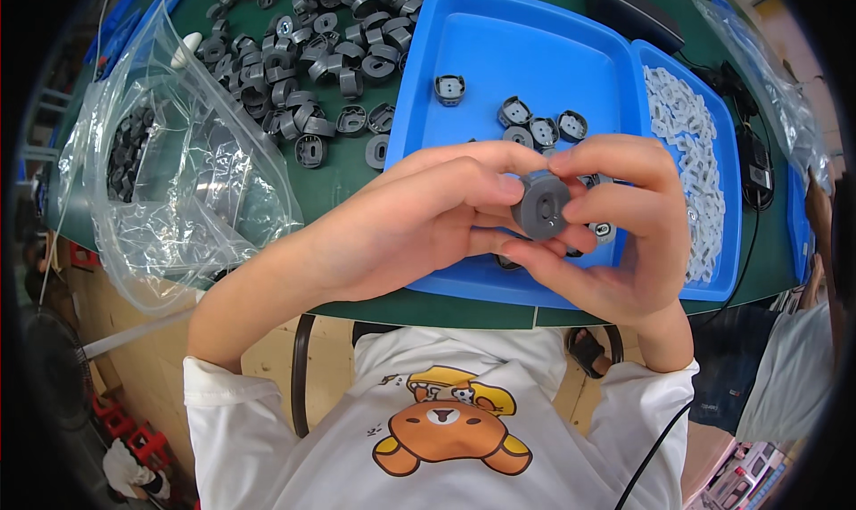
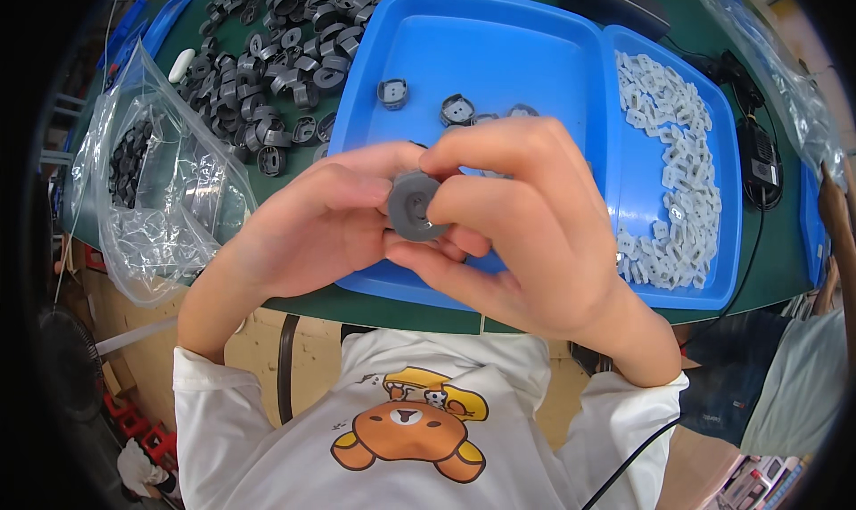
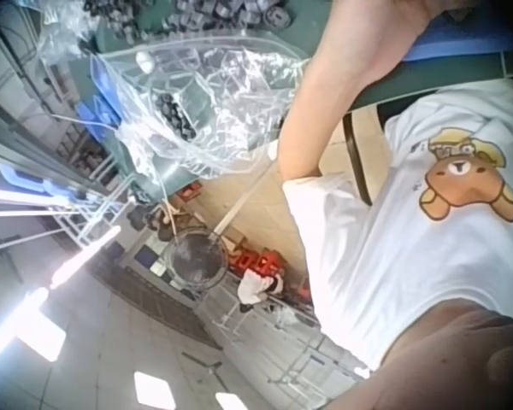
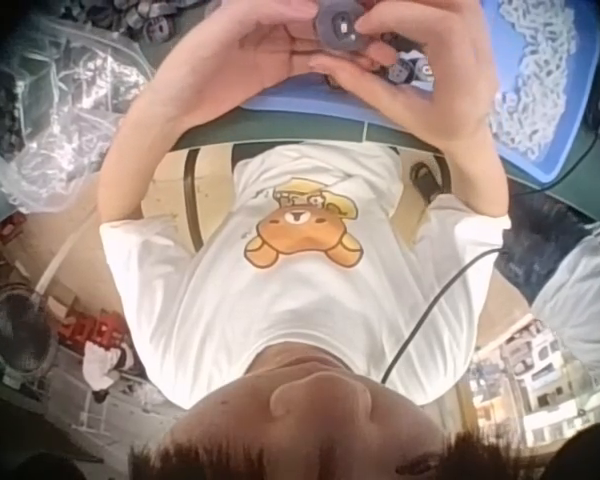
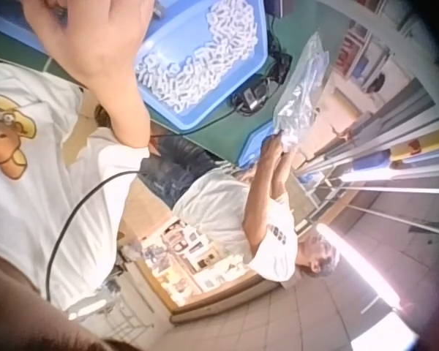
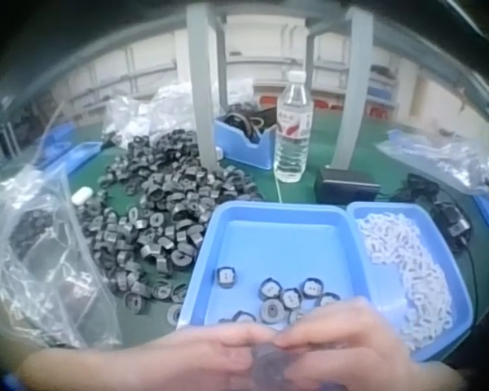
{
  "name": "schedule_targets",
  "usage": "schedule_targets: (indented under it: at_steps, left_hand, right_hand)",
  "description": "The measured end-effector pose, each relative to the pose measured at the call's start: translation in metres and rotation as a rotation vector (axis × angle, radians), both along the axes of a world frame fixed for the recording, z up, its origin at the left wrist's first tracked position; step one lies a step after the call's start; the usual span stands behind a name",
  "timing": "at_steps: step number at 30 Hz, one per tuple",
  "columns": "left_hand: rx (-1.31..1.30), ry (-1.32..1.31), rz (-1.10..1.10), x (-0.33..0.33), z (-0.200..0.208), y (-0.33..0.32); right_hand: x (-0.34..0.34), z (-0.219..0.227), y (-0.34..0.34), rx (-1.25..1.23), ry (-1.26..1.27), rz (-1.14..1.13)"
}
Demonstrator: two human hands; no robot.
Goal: The person assembles small plastic components by hand, inserting one part into another, at a factory station.
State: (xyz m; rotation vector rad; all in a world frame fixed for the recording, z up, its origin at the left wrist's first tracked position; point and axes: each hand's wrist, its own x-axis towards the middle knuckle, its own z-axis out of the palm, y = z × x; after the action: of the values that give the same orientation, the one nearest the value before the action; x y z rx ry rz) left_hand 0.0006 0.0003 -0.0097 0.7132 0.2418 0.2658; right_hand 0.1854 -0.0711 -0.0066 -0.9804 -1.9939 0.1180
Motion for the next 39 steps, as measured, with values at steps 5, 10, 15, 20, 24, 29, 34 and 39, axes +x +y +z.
schedule_targets:
  at_steps: [5, 10, 15, 20, 24, 29, 34, 39]
  left_hand:
    - [0.043, -0.016, -0.009, -0.002, 0.000, 0.002]
    - [0.076, -0.012, 0.010, -0.001, -0.004, 0.002]
    - [0.057, -0.029, 0.018, 0.001, -0.005, 0.002]
    - [0.070, 0.005, 0.032, 0.000, -0.002, 0.001]
    - [0.152, 0.006, -0.029, -0.001, -0.004, 0.005]
    - [0.155, -0.129, -0.034, -0.001, 0.000, 0.000]
    - [0.191, -0.193, -0.047, -0.002, -0.002, -0.001]
    - [0.774, 0.265, 0.261, -0.007, 0.006, 0.020]
  right_hand:
    - [-0.003, 0.000, 0.000, 0.050, -0.058, -0.051]
    - [-0.006, -0.001, 0.000, 0.004, -0.026, -0.053]
    - [-0.005, -0.002, 0.000, -0.035, -0.037, -0.052]
    - [-0.006, -0.002, -0.003, -0.057, -0.015, -0.062]
    - [0.003, 0.001, 0.000, 0.046, -0.005, 0.025]
    - [0.009, 0.015, 0.000, -0.030, 0.010, 0.178]
    - [0.006, 0.020, -0.005, -0.084, 0.020, 0.160]
    - [-0.002, 0.006, -0.004, -0.197, 0.092, -0.130]
